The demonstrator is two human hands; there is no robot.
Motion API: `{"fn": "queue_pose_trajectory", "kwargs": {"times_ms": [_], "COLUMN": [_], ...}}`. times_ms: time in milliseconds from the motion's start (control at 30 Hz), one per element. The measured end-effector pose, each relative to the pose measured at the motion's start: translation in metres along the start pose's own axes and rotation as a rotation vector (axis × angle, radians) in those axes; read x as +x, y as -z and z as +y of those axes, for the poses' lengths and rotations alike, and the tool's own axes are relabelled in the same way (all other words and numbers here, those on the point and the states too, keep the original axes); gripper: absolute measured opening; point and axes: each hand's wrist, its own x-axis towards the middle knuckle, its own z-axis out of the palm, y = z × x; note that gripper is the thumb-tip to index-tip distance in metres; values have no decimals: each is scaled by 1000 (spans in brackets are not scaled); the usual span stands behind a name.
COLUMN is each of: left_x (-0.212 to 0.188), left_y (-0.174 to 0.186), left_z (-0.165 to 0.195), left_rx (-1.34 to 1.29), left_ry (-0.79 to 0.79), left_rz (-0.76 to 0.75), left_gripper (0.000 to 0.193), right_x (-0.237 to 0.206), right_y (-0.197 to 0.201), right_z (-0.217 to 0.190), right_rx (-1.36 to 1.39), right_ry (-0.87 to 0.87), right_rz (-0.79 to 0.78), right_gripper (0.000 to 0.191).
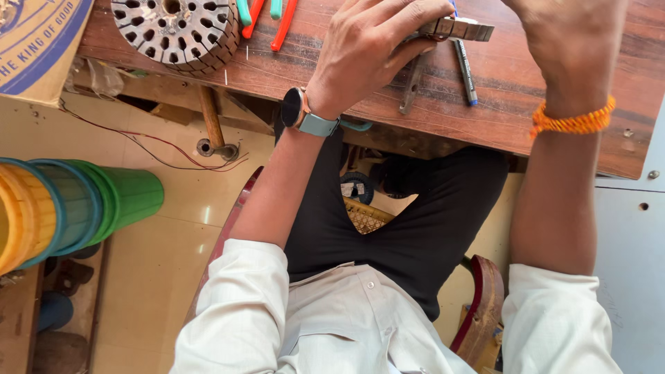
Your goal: The person uses a green-handled screwdriver to adjust a small metal component clamped on a wooden workbench. The person repeatedly tightens or loosens screws on the component while holding it steady with the left hand. Tools and parts are visible on the bench, but no final assembly or completion is shown.
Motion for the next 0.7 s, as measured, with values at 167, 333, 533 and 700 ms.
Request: {"fn": "queue_pose_trajectory", "kwargs": {"times_ms": [167, 333, 533, 700], "left_x": [0, 0, -1, -15], "left_y": [-1, -5, -3, 12], "left_z": [-2, -7, -10, 17], "left_rx": [-68, -125, -68, 176], "left_ry": [35, 73, 139, -105], "left_rz": [-21, -40, -128, -66], "left_gripper": [36, 33, 38, 43], "right_x": [-21, -36, -50, -65], "right_y": [2, -15, -56, -84], "right_z": [-42, -69, -58, -43], "right_rx": [60, 5, -144, -190], "right_ry": [-19, -75, 220, 224], "right_rz": [8, 29, 192, 221], "right_gripper": [14, 8, 12, 9]}}
